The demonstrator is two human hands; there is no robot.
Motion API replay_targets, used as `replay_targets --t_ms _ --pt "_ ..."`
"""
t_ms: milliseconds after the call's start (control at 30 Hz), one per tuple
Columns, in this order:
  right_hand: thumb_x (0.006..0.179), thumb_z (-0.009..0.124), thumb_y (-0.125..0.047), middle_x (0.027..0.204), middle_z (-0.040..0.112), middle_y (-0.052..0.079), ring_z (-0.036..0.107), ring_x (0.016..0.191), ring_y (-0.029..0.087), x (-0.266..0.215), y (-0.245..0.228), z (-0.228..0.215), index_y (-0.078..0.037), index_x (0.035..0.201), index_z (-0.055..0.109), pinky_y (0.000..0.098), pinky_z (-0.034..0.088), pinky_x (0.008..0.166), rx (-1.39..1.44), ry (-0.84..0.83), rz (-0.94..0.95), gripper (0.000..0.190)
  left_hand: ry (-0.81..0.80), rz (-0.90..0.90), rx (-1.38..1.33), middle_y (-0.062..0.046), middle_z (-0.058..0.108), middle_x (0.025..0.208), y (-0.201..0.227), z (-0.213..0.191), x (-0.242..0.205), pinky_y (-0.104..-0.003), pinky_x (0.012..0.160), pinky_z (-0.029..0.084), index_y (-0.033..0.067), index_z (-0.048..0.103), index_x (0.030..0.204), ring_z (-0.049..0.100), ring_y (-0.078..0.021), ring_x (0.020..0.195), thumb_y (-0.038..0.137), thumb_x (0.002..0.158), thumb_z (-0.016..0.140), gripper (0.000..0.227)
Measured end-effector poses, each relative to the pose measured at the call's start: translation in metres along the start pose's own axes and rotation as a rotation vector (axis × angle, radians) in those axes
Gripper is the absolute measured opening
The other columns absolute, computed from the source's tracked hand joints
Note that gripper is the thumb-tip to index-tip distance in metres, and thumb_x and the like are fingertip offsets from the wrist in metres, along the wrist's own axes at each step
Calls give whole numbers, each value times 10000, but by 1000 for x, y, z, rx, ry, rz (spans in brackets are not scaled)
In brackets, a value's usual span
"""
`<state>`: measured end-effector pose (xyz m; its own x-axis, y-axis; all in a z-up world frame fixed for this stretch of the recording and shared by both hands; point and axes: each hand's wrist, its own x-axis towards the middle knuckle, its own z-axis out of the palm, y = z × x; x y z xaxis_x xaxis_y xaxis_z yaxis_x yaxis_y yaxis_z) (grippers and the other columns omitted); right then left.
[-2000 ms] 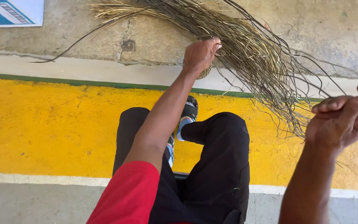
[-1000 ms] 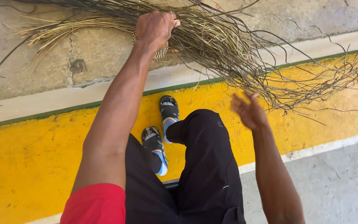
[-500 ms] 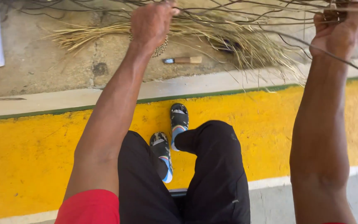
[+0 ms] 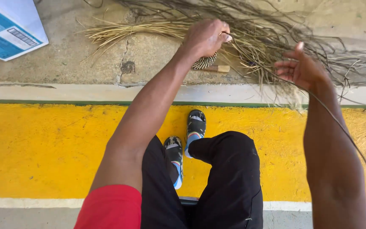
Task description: Weaving a small circular base or basket using natural fibers and a needle-like tool.
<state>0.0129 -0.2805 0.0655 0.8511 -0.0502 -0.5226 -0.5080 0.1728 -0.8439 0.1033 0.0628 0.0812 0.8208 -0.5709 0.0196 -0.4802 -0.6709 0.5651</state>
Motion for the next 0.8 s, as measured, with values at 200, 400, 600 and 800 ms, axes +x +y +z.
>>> replay_targets --t_ms 200,400,600,800 --pt "1046 656 -234 1012 773 143 737 754 162 -71 19 28 32 1344 679 342 640 685 -942 32 -196 400 74 -27 -5 -37 681 726 -5 27 20 -253 383 424 122 735 1146 498 -63 457 314 1029 594 266" --pt "1063 616 -238 983 751 104 691 644 103 -112 27 130 -76 1378 585 274 631 544 -338 95 -785 356 160 94 164 11 575 609 1 45 8 -267 368 371 122 737 965 431 -81 451 357 1011 626 264" --pt "1171 522 -245 1013 755 107 684 661 104 -111 51 139 -73 1193 717 287 626 567 -225 210 -885 261 126 -22 62 8 574 604 -10 39 0 -278 364 386 199 713 1020 436 -82 442 354 1025 568 212" --pt "1214 521 -186 1050 734 123 685 694 167 -147 42 54 -40 1199 658 320 592 578 -57 261 -962 200 241 -60 -103 -3 634 717 -60 45 9 -262 378 426 148 674 1121 470 -69 481 334 1028 571 232"
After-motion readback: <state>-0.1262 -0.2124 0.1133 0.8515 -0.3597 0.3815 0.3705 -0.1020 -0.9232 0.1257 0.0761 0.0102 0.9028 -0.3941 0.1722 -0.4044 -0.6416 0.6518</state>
